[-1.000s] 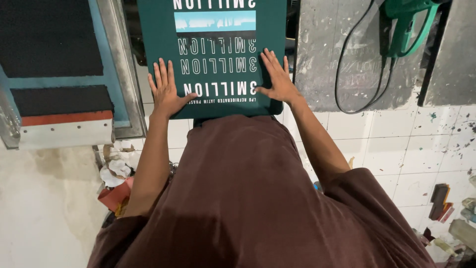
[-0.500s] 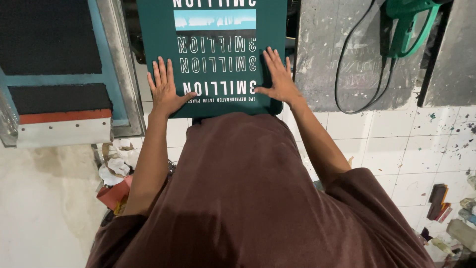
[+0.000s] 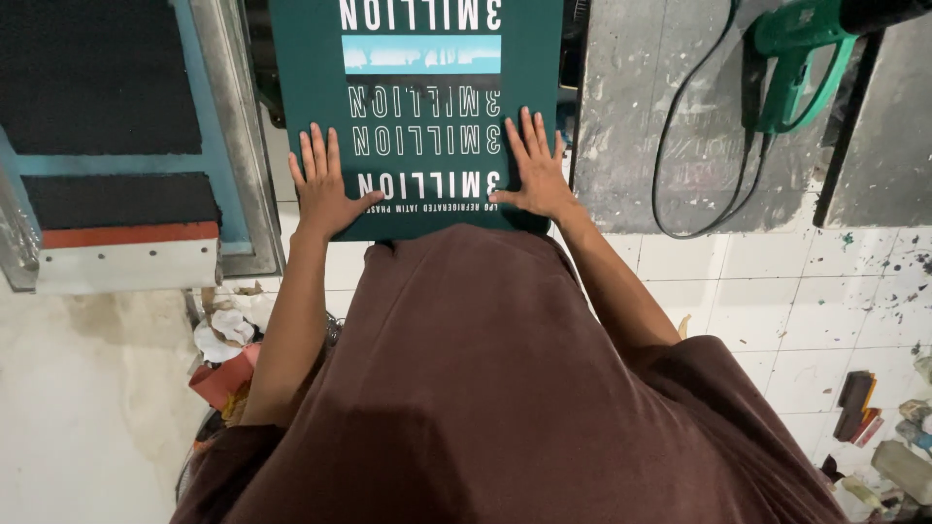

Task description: The person aligns a green t-shirt under a screen printing frame, then uses a squeegee to pull black ink across the screen to print a design. After printing, the person uses a heat gun to dry the ink on the t-shirt.

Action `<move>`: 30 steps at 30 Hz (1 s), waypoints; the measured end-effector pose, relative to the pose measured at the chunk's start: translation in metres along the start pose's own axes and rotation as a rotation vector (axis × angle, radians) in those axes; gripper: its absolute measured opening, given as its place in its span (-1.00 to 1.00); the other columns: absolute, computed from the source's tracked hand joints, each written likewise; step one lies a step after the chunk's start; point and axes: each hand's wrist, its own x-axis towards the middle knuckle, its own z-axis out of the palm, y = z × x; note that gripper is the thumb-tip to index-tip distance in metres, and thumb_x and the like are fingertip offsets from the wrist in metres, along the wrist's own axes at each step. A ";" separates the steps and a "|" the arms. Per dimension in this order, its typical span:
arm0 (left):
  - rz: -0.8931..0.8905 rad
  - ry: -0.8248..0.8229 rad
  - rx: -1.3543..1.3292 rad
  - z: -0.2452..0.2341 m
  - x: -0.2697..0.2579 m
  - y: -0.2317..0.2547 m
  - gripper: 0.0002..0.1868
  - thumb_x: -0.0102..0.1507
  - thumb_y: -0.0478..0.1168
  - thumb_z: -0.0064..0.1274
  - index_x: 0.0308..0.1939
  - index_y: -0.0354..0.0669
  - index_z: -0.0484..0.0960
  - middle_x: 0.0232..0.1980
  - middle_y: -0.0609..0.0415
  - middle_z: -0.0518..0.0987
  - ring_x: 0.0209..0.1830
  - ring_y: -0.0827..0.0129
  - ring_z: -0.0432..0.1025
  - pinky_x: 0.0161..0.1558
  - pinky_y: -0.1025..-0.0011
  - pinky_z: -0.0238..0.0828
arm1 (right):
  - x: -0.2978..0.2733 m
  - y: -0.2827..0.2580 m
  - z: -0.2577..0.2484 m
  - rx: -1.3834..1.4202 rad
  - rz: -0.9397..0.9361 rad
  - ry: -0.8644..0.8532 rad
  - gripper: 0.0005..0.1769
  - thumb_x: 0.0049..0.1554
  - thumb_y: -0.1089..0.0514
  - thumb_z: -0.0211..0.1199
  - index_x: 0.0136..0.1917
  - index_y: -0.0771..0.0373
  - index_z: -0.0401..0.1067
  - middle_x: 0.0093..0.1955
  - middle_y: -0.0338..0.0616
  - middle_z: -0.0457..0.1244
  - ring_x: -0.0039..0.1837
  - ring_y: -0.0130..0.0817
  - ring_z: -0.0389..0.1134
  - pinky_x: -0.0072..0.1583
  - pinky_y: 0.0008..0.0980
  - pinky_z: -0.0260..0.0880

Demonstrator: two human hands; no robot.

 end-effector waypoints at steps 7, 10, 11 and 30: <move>-0.039 0.038 -0.160 -0.009 0.014 0.055 0.43 0.07 0.79 -0.40 0.69 -0.09 -0.38 0.68 -0.20 -0.53 0.69 -0.14 -0.61 0.47 -0.42 -0.75 | -0.018 0.030 -0.059 0.445 -0.044 0.381 -0.34 0.32 0.02 0.14 0.60 0.09 0.02 0.51 -0.09 0.23 0.66 -0.08 0.02 0.55 0.32 -0.46; 0.195 0.082 -0.132 -0.003 0.032 0.104 0.29 0.18 0.75 -0.60 0.71 -0.05 -0.30 0.70 -0.17 -0.49 0.71 -0.02 -0.58 0.48 -0.38 -0.81 | -0.031 0.064 -0.084 0.354 -0.013 0.917 -0.66 0.19 0.46 0.04 0.21 0.31 0.38 0.13 -0.01 0.35 0.19 -0.10 0.40 0.26 -0.21 0.35; 0.256 -0.012 -0.122 -0.005 0.039 0.123 0.26 0.18 0.74 -0.56 0.70 0.01 -0.32 0.70 -0.12 -0.51 0.71 0.03 -0.58 0.49 -0.33 -0.83 | -0.036 0.084 -0.085 0.307 0.096 1.070 -0.59 0.10 0.47 0.08 0.22 0.31 0.41 0.15 0.00 0.36 0.21 -0.08 0.39 0.29 -0.19 0.33; 0.452 -0.141 0.006 0.021 0.074 0.177 0.39 0.12 0.70 -0.08 0.69 -0.02 -0.31 0.69 -0.20 -0.47 0.70 -0.13 -0.53 0.47 -0.42 -0.65 | -0.047 0.240 -0.071 -0.025 0.593 1.173 0.00 0.19 0.48 0.12 0.74 0.00 -0.20 0.77 -0.17 -0.28 0.78 -0.02 -0.19 0.70 -0.02 0.11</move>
